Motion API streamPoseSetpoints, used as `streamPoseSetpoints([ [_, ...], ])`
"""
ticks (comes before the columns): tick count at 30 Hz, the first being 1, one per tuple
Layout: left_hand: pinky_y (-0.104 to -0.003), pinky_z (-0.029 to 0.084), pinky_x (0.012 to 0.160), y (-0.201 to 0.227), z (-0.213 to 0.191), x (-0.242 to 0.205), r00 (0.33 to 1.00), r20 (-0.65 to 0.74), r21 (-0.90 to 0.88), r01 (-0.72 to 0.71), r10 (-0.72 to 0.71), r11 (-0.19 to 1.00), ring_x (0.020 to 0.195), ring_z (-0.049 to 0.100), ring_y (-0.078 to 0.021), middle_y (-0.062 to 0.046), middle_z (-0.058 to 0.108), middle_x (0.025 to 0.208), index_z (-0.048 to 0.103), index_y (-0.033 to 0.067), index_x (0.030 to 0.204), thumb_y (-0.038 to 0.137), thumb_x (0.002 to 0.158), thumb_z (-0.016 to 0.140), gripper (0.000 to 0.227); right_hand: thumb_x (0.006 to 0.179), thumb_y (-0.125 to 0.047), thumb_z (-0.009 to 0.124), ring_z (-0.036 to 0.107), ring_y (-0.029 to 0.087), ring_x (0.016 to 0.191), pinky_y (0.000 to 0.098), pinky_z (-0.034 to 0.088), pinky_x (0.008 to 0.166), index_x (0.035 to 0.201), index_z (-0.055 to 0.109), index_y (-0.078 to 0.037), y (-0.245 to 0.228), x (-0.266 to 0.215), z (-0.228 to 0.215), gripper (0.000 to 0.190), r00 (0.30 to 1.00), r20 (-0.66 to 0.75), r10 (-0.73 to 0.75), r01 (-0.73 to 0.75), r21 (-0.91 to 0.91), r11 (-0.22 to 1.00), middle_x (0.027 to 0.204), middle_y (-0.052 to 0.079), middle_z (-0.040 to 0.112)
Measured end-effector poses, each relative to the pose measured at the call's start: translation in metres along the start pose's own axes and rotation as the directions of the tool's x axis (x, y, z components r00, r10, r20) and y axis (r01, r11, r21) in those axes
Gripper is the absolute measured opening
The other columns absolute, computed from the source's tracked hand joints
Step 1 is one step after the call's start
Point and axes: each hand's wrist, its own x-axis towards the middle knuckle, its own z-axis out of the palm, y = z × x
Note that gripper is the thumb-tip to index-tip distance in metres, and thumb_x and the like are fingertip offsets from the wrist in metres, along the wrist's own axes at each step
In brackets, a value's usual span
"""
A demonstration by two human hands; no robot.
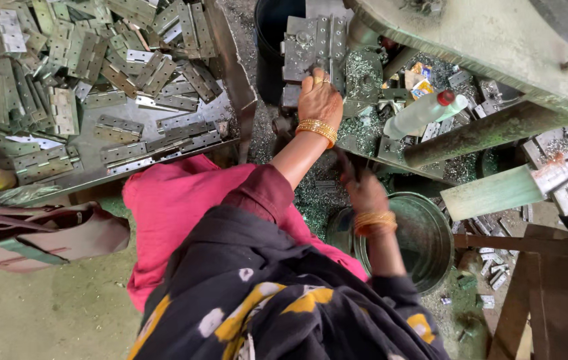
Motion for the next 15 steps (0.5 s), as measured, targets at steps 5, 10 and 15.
streamPoseSetpoints([
  [5,-0.038,0.036,0.098,-0.003,-0.009,-0.023,1.000,0.015,0.018,-0.006,0.006,1.000,0.127,0.047,-0.0243,-0.007,0.064,0.131,0.078,0.0116,0.097,0.019,0.089,0.059,0.021,0.093,-0.047,0.068,0.065,0.051,0.094,0.0564,0.051,0.078,0.102,0.070,-0.001,0.032,-0.012,0.038,0.048,0.982,-0.020,0.187,-0.187,-0.003,0.982,0.094,0.030,0.068],
  [10,-0.038,0.035,0.104,-0.012,-0.018,-0.020,0.992,0.108,-0.093,-0.057,0.067,0.994,0.134,0.044,-0.0239,-0.006,0.064,0.133,0.077,0.0105,0.106,0.020,0.096,0.058,0.023,0.092,-0.040,0.063,0.067,0.048,0.092,0.0542,0.051,0.079,0.105,0.072,-0.003,0.037,0.017,0.012,0.040,0.995,0.092,0.047,-0.052,0.051,0.997,0.094,0.029,0.069],
  [15,-0.041,0.034,0.098,-0.004,-0.013,-0.009,1.000,0.002,-0.120,0.006,-0.006,0.993,0.131,0.044,-0.0250,-0.011,0.062,0.135,0.077,0.0087,0.107,0.021,0.088,0.062,0.027,0.093,-0.035,0.061,0.067,0.048,0.093,0.0531,0.051,0.079,0.108,0.072,-0.005,0.028,-0.001,0.029,0.036,0.989,-0.002,0.145,-0.145,0.030,0.989,0.096,0.028,0.070],
])
